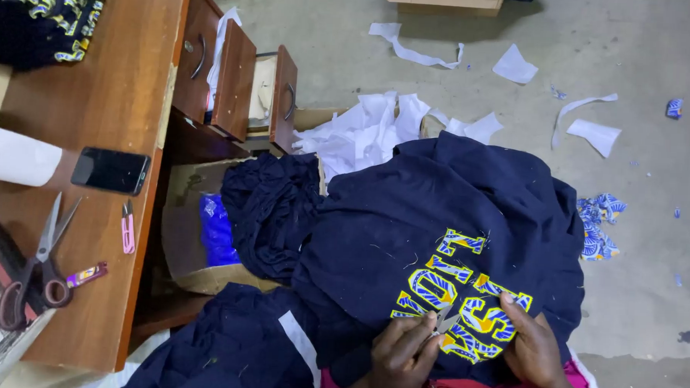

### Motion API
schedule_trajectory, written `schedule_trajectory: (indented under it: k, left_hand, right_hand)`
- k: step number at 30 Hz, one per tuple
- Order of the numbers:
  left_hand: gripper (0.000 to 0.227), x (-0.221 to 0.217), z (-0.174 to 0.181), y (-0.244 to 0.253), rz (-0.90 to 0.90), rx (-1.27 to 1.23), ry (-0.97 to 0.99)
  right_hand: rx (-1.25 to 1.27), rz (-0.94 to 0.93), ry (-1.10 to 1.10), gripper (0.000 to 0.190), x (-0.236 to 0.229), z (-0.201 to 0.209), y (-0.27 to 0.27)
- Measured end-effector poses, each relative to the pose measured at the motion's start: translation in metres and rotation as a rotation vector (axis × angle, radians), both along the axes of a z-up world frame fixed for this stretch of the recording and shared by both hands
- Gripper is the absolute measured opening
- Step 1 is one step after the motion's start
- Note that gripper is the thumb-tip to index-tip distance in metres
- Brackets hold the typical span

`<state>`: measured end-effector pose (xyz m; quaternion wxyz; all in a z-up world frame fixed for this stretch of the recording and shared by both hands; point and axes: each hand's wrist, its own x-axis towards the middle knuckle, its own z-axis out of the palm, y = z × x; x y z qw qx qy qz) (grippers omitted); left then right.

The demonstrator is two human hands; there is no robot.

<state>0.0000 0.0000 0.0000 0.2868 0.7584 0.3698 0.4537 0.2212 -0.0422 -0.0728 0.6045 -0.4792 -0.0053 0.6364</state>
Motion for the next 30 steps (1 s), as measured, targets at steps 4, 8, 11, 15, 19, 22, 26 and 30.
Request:
schedule_trajectory:
  k: [4, 8, 11, 15, 19, 22, 26, 30]
  left_hand:
    - [0.038, -0.002, 0.009, 0.003, -0.057, 0.062, 0.050]
    - [0.041, 0.004, 0.001, 0.002, -0.068, 0.119, 0.067]
    - [0.039, 0.002, 0.003, 0.007, -0.103, 0.132, 0.048]
    - [0.040, 0.001, 0.003, 0.000, -0.051, 0.047, -0.013]
    - [0.042, 0.000, 0.003, 0.002, -0.057, 0.082, 0.027]
    - [0.038, 0.003, 0.008, 0.004, -0.037, 0.115, 0.103]
    - [0.040, 0.005, 0.009, 0.006, -0.066, 0.142, 0.065]
    - [0.039, 0.003, -0.003, 0.004, -0.017, -0.014, -0.053]
  right_hand:
    - [-0.007, 0.030, -0.047, 0.044, -0.005, 0.017, 0.006]
    - [-0.030, -0.041, -0.069, 0.037, -0.009, 0.022, 0.007]
    - [-0.068, -0.065, -0.057, 0.036, -0.010, 0.019, 0.007]
    - [-0.061, -0.111, -0.104, 0.030, -0.005, -0.008, -0.008]
    - [-0.026, -0.067, -0.051, 0.034, -0.005, -0.001, -0.001]
    - [-0.054, -0.084, -0.124, 0.032, -0.002, -0.027, -0.013]
    - [-0.033, -0.015, -0.292, 0.031, -0.003, -0.015, -0.007]
    - [-0.054, -0.111, -0.022, 0.033, -0.010, 0.016, 0.006]
